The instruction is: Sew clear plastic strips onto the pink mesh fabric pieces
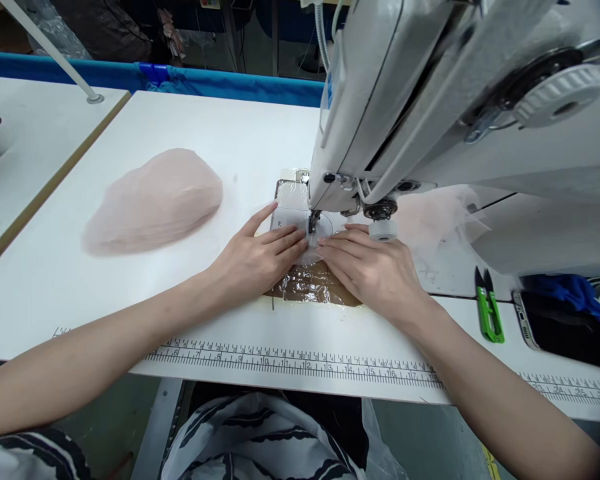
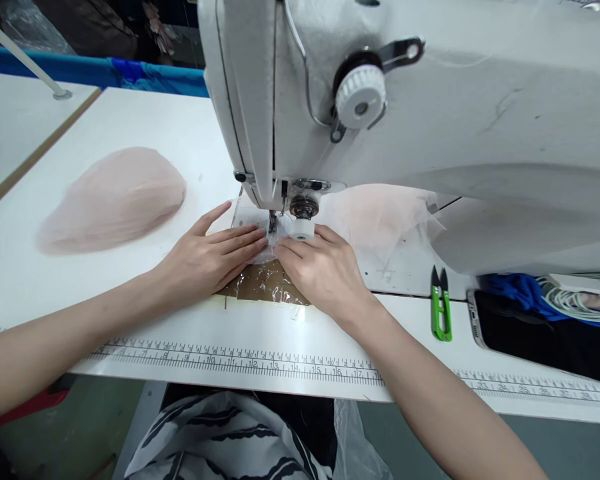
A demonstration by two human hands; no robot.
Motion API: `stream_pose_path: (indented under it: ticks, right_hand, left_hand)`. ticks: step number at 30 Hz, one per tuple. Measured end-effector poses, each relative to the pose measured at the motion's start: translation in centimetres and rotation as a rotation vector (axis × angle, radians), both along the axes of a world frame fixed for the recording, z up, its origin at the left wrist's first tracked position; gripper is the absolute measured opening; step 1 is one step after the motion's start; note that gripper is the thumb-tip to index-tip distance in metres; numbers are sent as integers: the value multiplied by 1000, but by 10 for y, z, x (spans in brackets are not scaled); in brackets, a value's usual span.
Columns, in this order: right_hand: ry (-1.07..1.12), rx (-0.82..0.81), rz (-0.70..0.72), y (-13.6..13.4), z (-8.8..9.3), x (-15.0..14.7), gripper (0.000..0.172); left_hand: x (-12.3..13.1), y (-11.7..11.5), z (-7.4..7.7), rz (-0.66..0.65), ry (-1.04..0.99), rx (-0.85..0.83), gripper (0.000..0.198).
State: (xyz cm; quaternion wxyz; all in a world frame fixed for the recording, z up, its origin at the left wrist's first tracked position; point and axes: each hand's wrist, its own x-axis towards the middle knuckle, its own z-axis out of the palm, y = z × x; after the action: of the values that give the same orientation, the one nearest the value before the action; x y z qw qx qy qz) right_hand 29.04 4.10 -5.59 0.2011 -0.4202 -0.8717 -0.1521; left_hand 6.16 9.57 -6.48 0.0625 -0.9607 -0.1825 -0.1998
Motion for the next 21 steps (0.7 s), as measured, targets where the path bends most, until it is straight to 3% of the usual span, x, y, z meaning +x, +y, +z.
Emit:
stream_pose_path:
  ticks: [9, 21]
  right_hand:
    - [-29, 52, -15, 1, 3, -2, 18]
    - [-98, -23, -102, 3, 3, -3, 22]
  left_hand:
    - [1, 5, -2, 0, -11, -50, 33]
    - [4, 12, -4, 37, -34, -29, 31]
